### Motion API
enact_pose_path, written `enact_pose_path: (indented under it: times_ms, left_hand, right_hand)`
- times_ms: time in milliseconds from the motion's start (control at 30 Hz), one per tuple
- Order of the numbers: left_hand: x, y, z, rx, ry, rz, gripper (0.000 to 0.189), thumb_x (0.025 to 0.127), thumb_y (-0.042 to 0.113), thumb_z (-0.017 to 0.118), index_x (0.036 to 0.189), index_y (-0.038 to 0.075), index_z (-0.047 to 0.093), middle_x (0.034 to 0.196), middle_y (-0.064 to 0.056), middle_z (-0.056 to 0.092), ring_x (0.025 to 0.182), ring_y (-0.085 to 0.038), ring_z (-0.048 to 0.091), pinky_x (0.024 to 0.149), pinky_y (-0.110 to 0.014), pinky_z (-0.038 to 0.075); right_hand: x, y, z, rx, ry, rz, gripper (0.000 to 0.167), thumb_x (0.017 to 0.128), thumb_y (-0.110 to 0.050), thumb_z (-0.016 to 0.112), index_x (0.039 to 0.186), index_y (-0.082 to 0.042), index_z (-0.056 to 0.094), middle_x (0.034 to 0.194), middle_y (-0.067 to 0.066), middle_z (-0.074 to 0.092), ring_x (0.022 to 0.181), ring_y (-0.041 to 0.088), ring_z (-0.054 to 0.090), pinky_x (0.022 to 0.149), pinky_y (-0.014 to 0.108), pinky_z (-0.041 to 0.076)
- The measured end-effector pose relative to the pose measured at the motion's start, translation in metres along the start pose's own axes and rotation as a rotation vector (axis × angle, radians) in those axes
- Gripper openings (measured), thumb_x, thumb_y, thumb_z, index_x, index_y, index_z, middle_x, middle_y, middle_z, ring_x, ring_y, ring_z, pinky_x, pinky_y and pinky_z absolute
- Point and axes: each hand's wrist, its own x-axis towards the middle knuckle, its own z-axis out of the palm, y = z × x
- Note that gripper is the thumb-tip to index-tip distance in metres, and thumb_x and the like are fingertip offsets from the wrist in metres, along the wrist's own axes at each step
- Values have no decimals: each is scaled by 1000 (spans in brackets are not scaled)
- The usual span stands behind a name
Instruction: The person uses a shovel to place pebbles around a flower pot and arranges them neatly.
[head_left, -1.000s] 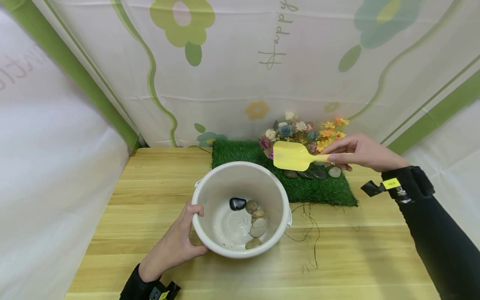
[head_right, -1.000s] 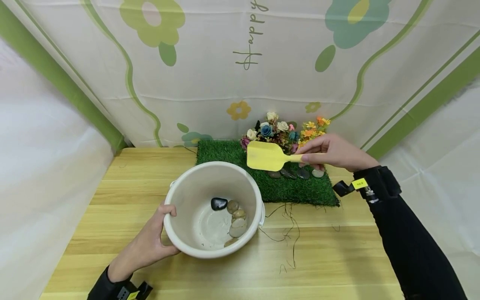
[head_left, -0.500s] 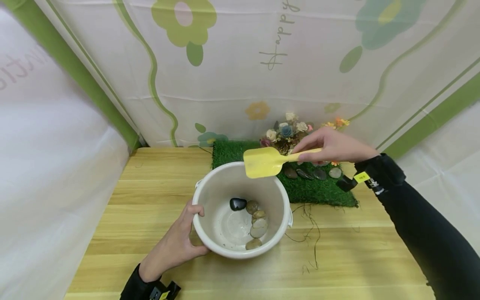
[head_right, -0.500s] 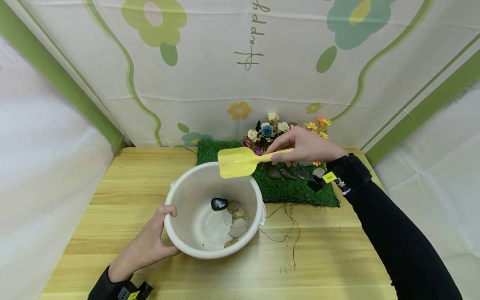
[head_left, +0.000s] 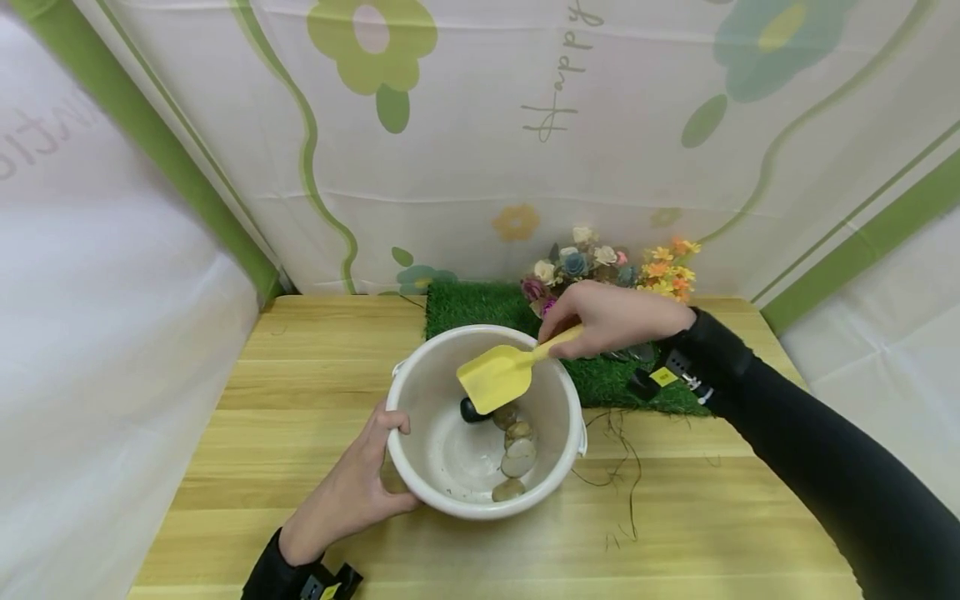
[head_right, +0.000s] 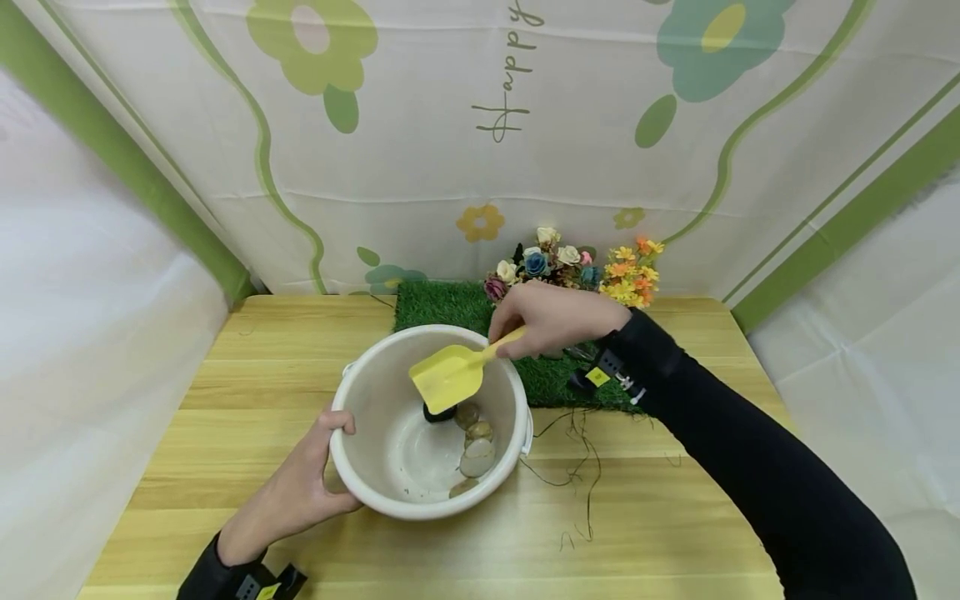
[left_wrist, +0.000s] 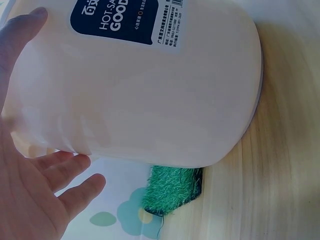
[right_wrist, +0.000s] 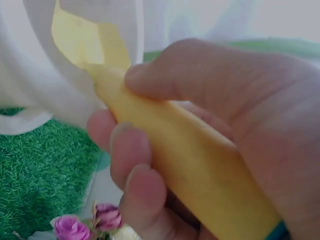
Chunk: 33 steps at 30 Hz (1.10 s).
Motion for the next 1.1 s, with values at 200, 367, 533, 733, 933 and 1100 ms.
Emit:
enact_pose_path:
  times_ms: [200,367,533,733,933,1100]
  left_hand:
    - [1,1,-1,12,3,3,75,71,30,91,117,16,34,163,-11,20,138,-36,37,90,-49,51]
    - [1,1,-1,-1,-3,-6,75,72,29,92,118,15,34,164,-10,18,140,-35,34,92,-50,50]
    - [1,2,-1,-4,-3,-7,75,71,28,92,118,15,34,164,-10,18,141,-36,33,93,-52,49]
    - [1,2,-1,-8,3,3,75,70,28,92,117,13,35,166,-10,14,143,-37,30,95,-53,48]
    - [1,1,-1,-14,10,10,76,70,27,93,117,14,35,165,-11,16,142,-37,32,95,-52,48]
    - [0,-1,0,-10,13,18,76,70,28,93,117,18,34,164,-12,20,141,-38,34,94,-51,49]
  right_hand:
    - [15,-16,5,-89,-29,-63,17,96,-9,67,108,-14,77,93,-4,71,69,8,54,65,32,45]
    - [24,-26,14,-225,-48,-76,11,95,-9,69,100,-16,76,81,-9,61,64,8,40,63,33,37]
    - [30,-37,27,-393,-85,-67,10,92,-10,73,87,-18,70,74,-8,54,62,9,37,61,30,36]
    - [40,-43,38,-523,-116,-68,38,86,-1,71,69,-20,43,67,-6,29,59,10,23,58,28,25]
    - [49,-48,40,-596,-147,-57,46,77,8,63,67,-19,27,68,-4,14,62,12,12,58,30,17]
    - [56,-53,40,-641,-175,-47,48,74,9,62,67,-19,24,68,-4,12,62,12,11,58,30,15]
